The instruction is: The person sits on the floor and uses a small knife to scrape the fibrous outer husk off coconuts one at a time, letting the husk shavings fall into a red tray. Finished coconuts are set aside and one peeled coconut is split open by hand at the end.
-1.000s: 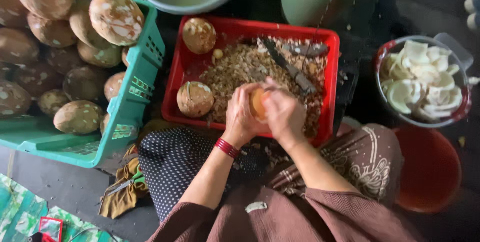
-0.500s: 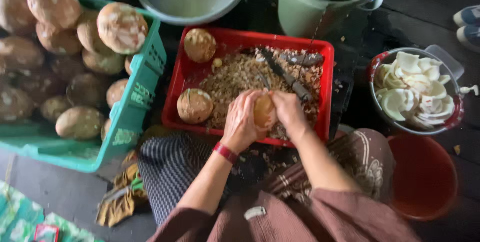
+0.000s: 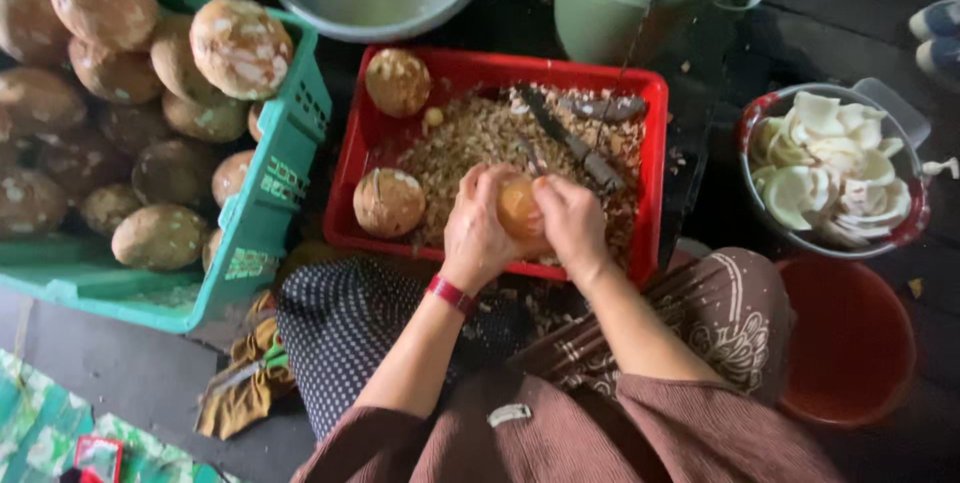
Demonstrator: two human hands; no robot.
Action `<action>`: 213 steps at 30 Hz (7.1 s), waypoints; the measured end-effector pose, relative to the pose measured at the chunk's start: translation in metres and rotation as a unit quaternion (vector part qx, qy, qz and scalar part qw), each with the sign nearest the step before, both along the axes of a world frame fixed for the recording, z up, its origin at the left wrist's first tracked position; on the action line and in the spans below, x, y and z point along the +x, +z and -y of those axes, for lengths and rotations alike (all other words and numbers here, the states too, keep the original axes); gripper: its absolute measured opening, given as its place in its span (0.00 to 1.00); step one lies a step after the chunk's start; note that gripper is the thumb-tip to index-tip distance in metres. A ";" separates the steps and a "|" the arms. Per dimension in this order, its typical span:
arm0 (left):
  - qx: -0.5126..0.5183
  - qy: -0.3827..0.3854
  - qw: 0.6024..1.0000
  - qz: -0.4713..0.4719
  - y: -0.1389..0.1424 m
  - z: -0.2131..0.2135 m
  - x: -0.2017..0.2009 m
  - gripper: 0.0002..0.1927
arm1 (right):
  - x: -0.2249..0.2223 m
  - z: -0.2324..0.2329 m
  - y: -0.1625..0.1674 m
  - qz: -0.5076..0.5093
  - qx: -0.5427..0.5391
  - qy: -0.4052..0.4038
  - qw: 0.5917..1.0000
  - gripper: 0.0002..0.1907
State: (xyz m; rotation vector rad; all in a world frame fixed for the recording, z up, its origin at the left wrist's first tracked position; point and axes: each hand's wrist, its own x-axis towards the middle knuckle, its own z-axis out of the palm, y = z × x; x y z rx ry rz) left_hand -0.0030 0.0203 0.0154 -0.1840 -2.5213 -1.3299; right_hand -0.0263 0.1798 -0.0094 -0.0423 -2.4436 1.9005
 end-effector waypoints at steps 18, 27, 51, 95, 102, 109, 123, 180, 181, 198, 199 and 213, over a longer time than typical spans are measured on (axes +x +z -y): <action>-0.011 -0.029 0.999 0.016 0.001 0.007 -0.006 0.46 | -0.003 0.012 0.020 -0.031 0.098 0.005 0.995 0.13; -0.064 -0.061 0.992 -0.086 0.007 0.009 -0.008 0.40 | 0.011 0.010 0.003 -0.289 0.291 0.009 0.912 0.19; 0.000 -0.050 0.996 0.072 0.014 0.015 -0.009 0.47 | -0.002 0.011 0.006 -0.204 0.148 -0.009 0.968 0.18; -0.019 -0.047 0.998 0.042 0.001 0.015 -0.004 0.45 | -0.009 0.016 0.011 0.157 -0.234 0.032 0.959 0.17; -0.074 -0.053 0.995 -0.045 0.001 0.015 -0.007 0.40 | 0.011 0.017 0.010 -0.236 0.258 0.005 0.937 0.15; -0.073 -0.049 0.996 -0.035 -0.006 0.012 -0.006 0.46 | -0.006 0.013 0.010 -0.110 0.154 0.024 0.982 0.13; -0.109 -0.008 0.993 -0.045 -0.013 0.005 -0.005 0.39 | -0.002 0.013 0.013 -0.300 0.315 -0.001 0.900 0.16; 0.050 -0.631 0.762 0.139 0.137 -0.007 0.160 0.31 | -0.042 -0.015 -0.012 0.018 -0.134 0.049 0.990 0.17; 0.056 -0.629 0.763 0.141 0.138 -0.004 0.162 0.30 | -0.042 -0.015 -0.010 0.017 -0.126 0.044 0.991 0.17; 0.089 -0.582 0.800 0.115 0.158 -0.014 0.194 0.29 | -0.039 -0.013 -0.005 -0.018 -0.090 0.045 0.995 0.16; 0.094 -0.584 0.798 0.118 0.159 -0.015 0.192 0.29 | -0.039 -0.013 -0.004 -0.009 -0.102 0.039 0.994 0.16; 0.117 -0.592 0.788 0.123 0.169 -0.028 0.194 0.27 | -0.037 -0.013 -0.006 -0.004 -0.103 0.038 0.994 0.12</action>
